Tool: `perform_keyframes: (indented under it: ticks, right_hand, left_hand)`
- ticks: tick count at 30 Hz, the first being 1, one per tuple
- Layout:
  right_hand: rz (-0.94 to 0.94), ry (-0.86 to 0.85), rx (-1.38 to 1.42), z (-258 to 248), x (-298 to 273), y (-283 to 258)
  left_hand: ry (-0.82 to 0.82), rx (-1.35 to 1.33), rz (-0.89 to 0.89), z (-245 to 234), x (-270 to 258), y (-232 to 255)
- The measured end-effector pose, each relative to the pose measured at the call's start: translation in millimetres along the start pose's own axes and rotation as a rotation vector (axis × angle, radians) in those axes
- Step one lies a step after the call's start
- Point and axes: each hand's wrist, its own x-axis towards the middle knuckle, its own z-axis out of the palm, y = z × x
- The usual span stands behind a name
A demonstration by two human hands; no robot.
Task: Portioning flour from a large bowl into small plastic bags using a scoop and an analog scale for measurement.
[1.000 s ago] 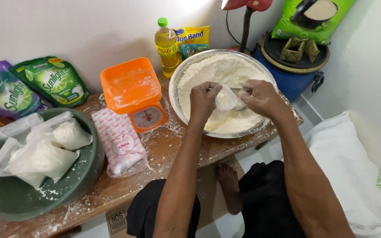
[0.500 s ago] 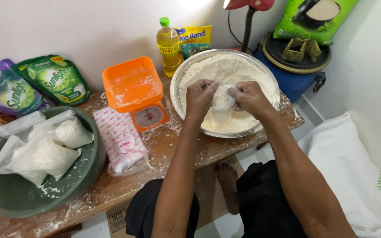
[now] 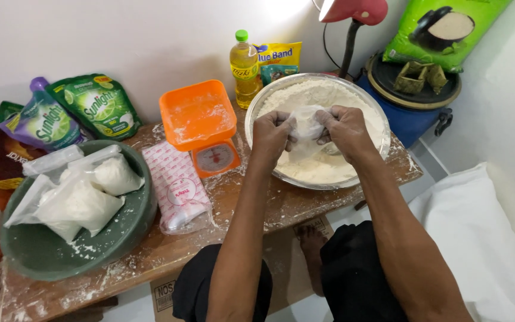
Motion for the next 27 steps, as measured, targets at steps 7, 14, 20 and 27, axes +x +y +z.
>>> perform_keyframes:
  ticks: [7, 14, 20, 27]
  right_hand:
    - [-0.084, 0.036, -0.037, 25.3, -18.9, -36.7]
    - [-0.135, 0.081, -0.125, 30.8, 2.7, -15.9]
    - [-0.263, 0.093, -0.243, 51.5, -3.6, -44.2]
    - [-0.470, 0.097, -0.315, 90.5, -29.6, -93.8]
  left_hand:
    - [0.092, -0.013, 0.130, -14.4, -0.6, 24.2]
    - [0.142, -0.060, 0.261, -31.0, 4.0, 31.3]
    - [0.181, -0.071, 0.352, -47.4, 4.3, 50.0]
    - [0.208, -0.095, 0.491, -73.1, -6.6, 93.4]
